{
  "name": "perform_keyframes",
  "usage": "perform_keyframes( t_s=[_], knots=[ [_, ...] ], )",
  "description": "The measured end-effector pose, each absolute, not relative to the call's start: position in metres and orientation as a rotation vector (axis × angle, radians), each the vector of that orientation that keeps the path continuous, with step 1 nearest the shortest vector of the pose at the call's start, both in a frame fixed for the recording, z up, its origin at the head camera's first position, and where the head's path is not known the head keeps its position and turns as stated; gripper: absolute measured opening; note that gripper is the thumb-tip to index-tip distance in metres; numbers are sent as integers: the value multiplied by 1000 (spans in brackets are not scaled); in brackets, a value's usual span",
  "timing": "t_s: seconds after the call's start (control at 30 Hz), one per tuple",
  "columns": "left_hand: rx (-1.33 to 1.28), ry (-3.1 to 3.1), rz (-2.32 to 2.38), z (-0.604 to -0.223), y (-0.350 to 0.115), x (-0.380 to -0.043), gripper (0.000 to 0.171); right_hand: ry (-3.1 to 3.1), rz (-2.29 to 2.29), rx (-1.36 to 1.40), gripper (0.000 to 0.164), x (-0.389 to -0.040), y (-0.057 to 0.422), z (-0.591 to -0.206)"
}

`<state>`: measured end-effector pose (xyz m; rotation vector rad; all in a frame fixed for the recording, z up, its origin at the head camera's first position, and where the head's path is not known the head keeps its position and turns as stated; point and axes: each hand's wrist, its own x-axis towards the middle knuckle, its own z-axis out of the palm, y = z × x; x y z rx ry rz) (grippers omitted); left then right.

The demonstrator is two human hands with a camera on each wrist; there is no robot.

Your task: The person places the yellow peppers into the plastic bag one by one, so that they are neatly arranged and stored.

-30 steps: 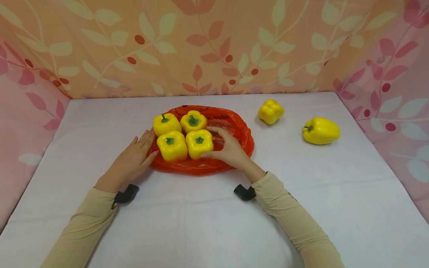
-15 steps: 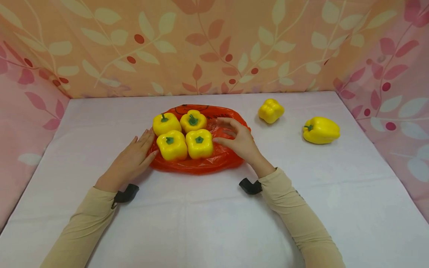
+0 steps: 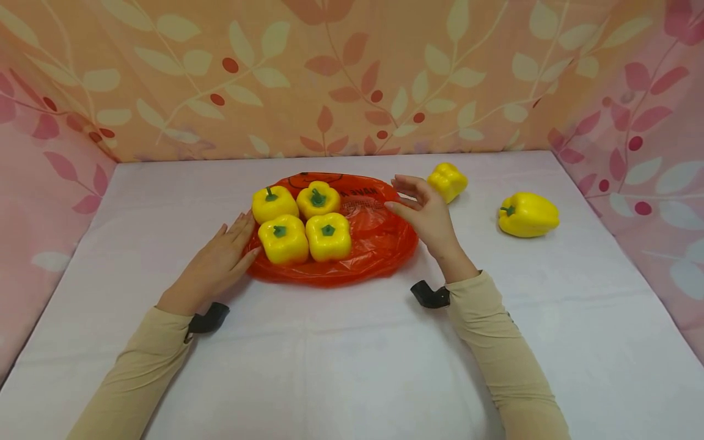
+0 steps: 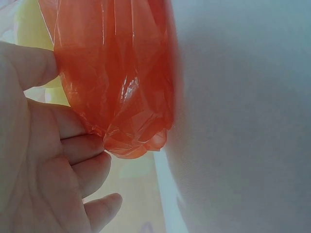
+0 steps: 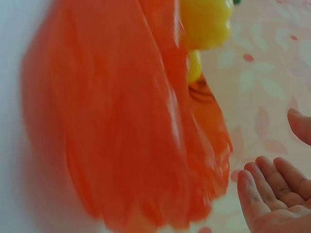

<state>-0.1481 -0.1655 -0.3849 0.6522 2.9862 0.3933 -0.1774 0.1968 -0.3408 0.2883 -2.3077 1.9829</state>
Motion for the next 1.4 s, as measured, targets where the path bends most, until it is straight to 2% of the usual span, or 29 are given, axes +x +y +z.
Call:
perform_keyframes(
  t_s=[0.47,1.4],
  knots=[
    [647,2982,379,-384,-165,-147,69,-2309,1860,155,45,-168,257,-335],
    [645,2984,385,-385,-165,-148,69,-2906,958,-225,69,-153,356,-313]
  ],
)
